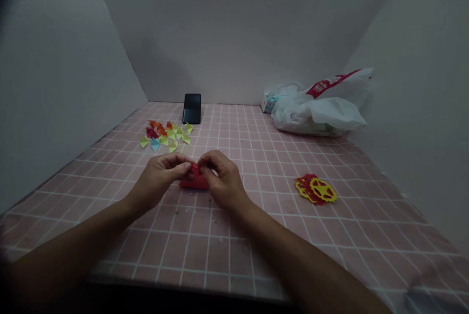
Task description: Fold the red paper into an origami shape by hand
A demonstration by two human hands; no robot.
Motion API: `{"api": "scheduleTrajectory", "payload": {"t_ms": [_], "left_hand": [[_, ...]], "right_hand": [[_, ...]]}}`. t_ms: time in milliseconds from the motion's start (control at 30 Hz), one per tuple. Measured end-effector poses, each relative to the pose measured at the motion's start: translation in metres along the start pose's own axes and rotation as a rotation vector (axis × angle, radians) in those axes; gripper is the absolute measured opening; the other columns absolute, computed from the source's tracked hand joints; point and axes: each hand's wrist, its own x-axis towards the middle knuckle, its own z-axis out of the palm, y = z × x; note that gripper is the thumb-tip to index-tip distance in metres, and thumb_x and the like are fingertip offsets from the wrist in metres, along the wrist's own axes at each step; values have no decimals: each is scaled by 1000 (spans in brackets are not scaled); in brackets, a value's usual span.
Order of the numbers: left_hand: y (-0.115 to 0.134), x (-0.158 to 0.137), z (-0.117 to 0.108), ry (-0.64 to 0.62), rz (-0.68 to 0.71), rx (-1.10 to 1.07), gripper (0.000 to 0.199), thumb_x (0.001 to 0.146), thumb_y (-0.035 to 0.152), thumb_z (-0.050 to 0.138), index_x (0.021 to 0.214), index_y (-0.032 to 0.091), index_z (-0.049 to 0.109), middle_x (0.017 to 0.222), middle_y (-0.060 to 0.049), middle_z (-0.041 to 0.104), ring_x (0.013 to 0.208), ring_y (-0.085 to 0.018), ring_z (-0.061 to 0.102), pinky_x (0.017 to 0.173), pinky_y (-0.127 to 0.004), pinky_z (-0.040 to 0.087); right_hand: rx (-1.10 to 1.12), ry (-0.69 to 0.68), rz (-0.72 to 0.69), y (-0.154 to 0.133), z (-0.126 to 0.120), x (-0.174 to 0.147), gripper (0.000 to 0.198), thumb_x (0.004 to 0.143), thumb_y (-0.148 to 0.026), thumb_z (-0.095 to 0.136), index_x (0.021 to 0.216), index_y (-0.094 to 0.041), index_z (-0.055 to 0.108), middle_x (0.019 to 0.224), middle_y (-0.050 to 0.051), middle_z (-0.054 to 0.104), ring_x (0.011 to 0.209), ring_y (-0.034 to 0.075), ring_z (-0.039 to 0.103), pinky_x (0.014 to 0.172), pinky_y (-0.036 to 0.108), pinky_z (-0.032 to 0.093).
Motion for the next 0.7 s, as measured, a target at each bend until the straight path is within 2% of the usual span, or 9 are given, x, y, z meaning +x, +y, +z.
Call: {"api": "scheduleTrajectory", "payload": {"t_ms": [233,367,500,700], "left_hand": [[-3,1,-1,29,20,54,12,71,24,75,79,15,72,69,0,72,64,-12,66,68,-24,52],[-3,1,-2,36,18,48,12,71,25,75,78,16,72,69,0,71,63,-11,65,67,-24,52],[-2,-2,-1,51,64,125,10,74,25,74,78,15,72,71,0,71,66,-12,65,67,-24,52],[-2,-4,0,44,113,210,9,76,26,73,78,17,72,77,-2,73,71,-14,67,68,-26,54]], "right_hand": [[26,-6,140,-4,-2,2,2,83,-19,62,82,-19,63,81,1,62,76,16,58,71,31,45],[70,-7,156,-4,-2,2,6,86,-23,61,82,-19,63,80,1,61,77,16,58,73,31,45],[6,-23,162,-3,-2,2,12,88,-29,64,82,-19,65,82,2,63,79,17,59,74,33,46],[-97,-15,125,-2,-1,3,10,84,-22,66,75,-20,62,78,1,61,74,16,57,69,31,44]]}}
